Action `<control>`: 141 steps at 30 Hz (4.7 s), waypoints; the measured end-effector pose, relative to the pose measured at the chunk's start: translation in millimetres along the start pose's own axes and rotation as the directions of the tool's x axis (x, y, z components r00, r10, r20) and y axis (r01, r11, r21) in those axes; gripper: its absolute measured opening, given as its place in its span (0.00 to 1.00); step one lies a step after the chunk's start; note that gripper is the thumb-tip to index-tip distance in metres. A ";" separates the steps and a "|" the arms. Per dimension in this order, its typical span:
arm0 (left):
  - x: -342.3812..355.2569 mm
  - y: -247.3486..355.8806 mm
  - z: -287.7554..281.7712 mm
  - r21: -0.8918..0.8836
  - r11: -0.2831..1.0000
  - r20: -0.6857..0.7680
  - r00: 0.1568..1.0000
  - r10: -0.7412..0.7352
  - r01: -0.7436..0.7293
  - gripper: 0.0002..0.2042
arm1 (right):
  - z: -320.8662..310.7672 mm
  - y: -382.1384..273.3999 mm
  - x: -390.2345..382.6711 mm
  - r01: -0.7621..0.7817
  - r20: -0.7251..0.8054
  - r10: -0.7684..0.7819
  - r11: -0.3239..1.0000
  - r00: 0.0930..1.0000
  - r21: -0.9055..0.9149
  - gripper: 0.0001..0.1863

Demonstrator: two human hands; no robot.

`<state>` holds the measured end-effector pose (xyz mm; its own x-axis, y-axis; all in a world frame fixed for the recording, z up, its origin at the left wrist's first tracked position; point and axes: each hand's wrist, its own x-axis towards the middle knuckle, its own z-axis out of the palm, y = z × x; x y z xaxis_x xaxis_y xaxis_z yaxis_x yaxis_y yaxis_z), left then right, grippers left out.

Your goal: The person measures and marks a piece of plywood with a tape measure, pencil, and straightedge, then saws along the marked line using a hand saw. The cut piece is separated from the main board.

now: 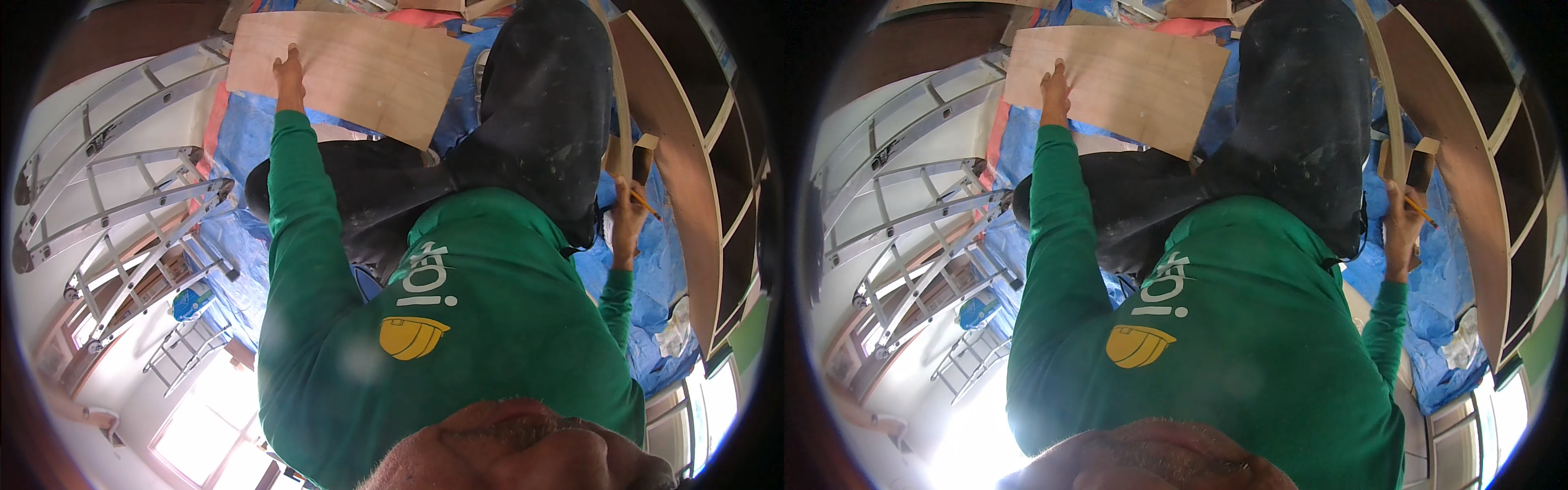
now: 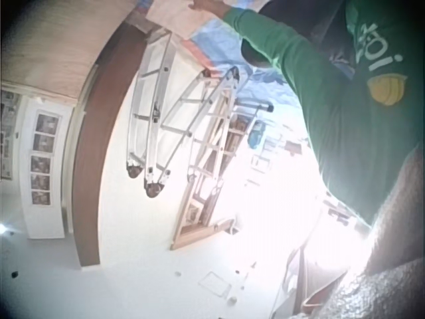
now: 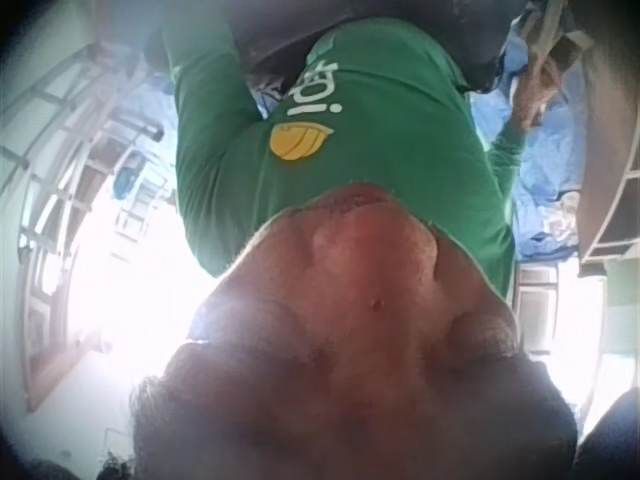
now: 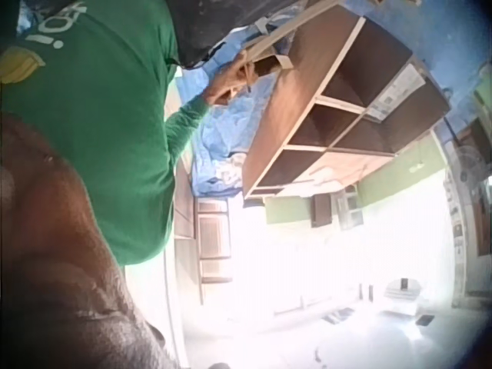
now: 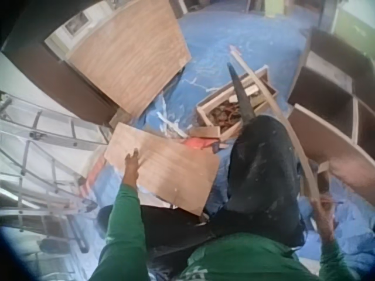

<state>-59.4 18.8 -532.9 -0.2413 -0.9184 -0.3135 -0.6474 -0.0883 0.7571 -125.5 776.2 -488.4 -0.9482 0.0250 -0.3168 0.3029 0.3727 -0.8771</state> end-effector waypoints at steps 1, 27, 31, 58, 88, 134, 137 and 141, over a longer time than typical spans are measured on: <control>2.3 -2.6 0.4 0.015 1.000 0.006 1.000 0.000 0.000 0.52 | 9.1 9.1 -1.1 -0.055 -0.004 0.055 0.998 0.998 0.014 0.15; -5.0 -26.0 -14.9 -0.034 0.984 0.176 0.968 0.178 -0.175 0.50 | 81.1 144.0 34.2 0.010 -0.003 -0.012 0.930 1.000 -0.368 0.23; 1.9 -35.7 -15.0 0.000 0.975 0.165 0.961 0.220 -0.223 0.49 | 81.6 144.2 42.2 -0.026 -0.051 0.001 0.873 0.999 -0.487 0.21; -127.6 102.1 -133.9 0.440 0.793 0.679 0.734 0.014 -0.422 0.39 | 276.4 -87.2 262.7 0.346 0.254 -0.309 0.931 0.917 -0.119 0.26; 399.7 -41.4 -138.4 0.862 -0.078 0.456 0.699 0.551 -0.501 0.18 | 127.5 -60.1 120.6 0.389 0.379 -0.165 0.651 0.911 -0.652 0.19; -153.3 265.3 -128.7 0.850 0.197 -0.116 0.191 0.975 -0.489 0.11 | 191.8 -320.1 -62.0 0.446 0.389 -0.766 0.624 0.511 0.642 0.22; -142.3 263.5 -125.5 0.854 0.225 -0.207 0.089 0.974 -0.470 0.10 | 190.7 -322.3 -56.4 0.523 0.396 -0.791 0.608 0.466 0.597 0.21; -128.0 264.6 -124.7 0.888 0.188 -0.199 0.016 0.980 -0.421 0.10 | 199.4 -327.4 -52.7 0.633 0.401 -0.803 0.594 0.440 0.496 0.21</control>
<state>-109.7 64.9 -221.1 -0.4942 -0.1785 0.8508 -0.6616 0.7121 -0.2350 -155.5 467.9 -256.6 -0.6217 -0.6607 0.4206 -0.3722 -0.2232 -0.9009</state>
